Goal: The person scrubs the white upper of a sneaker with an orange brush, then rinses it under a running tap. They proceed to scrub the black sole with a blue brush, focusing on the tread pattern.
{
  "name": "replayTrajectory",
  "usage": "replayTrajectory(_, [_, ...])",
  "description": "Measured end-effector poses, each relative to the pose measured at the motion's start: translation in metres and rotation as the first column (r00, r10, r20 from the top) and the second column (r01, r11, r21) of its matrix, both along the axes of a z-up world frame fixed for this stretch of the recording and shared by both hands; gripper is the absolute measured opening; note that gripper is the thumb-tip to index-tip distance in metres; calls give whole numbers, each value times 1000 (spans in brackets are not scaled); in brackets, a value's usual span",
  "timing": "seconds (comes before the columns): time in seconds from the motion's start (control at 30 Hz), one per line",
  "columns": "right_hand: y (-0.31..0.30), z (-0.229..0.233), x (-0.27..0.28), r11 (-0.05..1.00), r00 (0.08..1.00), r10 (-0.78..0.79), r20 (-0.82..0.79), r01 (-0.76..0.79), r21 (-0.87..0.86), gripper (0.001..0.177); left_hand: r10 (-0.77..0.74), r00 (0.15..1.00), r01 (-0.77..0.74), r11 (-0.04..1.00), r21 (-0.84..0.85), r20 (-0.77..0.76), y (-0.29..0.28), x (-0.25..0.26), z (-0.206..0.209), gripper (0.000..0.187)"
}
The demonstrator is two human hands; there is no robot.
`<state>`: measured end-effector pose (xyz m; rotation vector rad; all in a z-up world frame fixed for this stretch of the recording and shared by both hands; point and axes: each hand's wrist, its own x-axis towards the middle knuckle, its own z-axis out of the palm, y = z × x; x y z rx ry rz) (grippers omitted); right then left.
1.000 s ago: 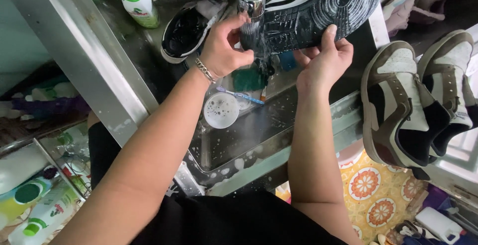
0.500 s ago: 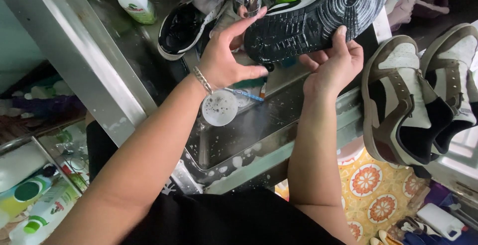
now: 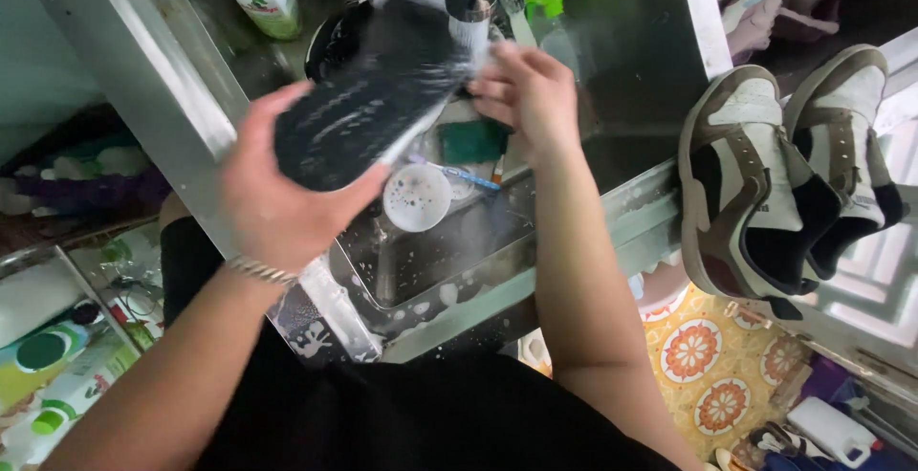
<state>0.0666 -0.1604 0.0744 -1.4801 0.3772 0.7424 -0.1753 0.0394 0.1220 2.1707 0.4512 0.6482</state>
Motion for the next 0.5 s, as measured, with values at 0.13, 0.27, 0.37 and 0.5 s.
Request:
replayTrajectory(0.13, [35, -38, 6, 996, 997, 17, -74, -11, 86, 39, 49, 994, -48, 999, -15, 96, 13, -39, 13, 84])
replayTrajectory(0.27, [56, -103, 18, 971, 998, -29, -57, 41, 234, 54, 206, 973, -210, 977, 27, 107, 4, -68, -11, 96])
replayTrajectory(0.37, [0, -243, 90, 754, 762, 517, 390, -189, -629, 57, 260, 964, -259, 965, -29, 46, -6, -57, 0, 91])
replayTrajectory(0.5, [-51, -227, 116, 106, 745, 634, -207, -349, -931, 61, 270, 960, -273, 962, -34, -73, -3, -58, -8, 101])
